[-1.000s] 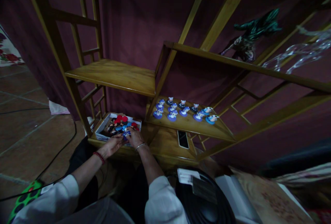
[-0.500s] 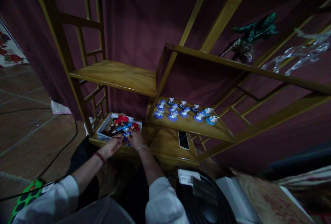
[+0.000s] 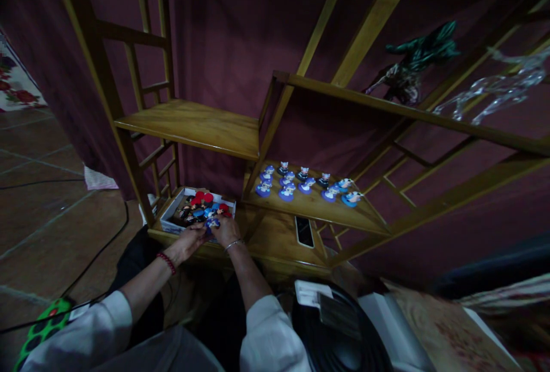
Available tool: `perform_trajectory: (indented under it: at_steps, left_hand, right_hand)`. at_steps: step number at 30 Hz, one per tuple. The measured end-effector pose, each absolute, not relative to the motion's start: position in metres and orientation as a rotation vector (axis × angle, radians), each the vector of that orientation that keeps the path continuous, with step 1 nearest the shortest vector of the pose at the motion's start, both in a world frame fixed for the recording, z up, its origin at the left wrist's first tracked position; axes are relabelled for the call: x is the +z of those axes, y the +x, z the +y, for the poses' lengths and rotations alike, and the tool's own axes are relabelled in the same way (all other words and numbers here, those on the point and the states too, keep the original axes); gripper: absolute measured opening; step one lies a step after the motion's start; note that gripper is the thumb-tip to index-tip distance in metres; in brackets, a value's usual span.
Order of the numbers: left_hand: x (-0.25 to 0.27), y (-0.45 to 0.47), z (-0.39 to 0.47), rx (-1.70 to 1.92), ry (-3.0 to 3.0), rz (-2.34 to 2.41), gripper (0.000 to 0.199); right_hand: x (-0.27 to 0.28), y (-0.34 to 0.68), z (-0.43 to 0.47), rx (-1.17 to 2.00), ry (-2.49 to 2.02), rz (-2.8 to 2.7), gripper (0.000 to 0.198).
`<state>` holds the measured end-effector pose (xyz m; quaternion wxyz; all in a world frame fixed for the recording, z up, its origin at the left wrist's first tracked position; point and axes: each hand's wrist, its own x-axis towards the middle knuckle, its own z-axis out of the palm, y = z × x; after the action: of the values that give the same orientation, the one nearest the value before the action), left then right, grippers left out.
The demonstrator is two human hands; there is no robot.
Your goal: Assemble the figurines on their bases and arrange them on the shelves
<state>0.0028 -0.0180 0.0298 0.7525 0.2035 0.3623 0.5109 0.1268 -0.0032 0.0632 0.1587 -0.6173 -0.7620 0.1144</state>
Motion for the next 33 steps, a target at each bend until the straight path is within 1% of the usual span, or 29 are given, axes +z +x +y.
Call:
perform_trajectory:
  at_steps: [8,13,19,28,33]
  left_hand:
    - [0.036,0.003,-0.020,1.110,0.454,0.804,0.019]
    - [0.036,0.001,-0.020,1.093,0.463,0.778,0.025]
    - [0.035,0.000,-0.021,1.078,0.428,0.808,0.024]
    - [0.037,0.002,-0.023,1.066,0.407,0.798,0.022]
    - [0.043,0.004,-0.025,1.076,0.415,0.778,0.021]
  right_hand:
    - [0.064,0.126,-0.004,0.314,-1.801,-2.140,0.023]
    - [0.059,0.129,-0.002,0.398,-1.633,-2.144,0.027]
    - [0.060,0.134,0.000,0.448,-1.468,-2.208,0.026]
    - [0.066,0.138,-0.003,0.414,-1.427,-2.302,0.026]
    - [0.074,0.140,-0.007,0.435,-1.414,-2.242,0.028]
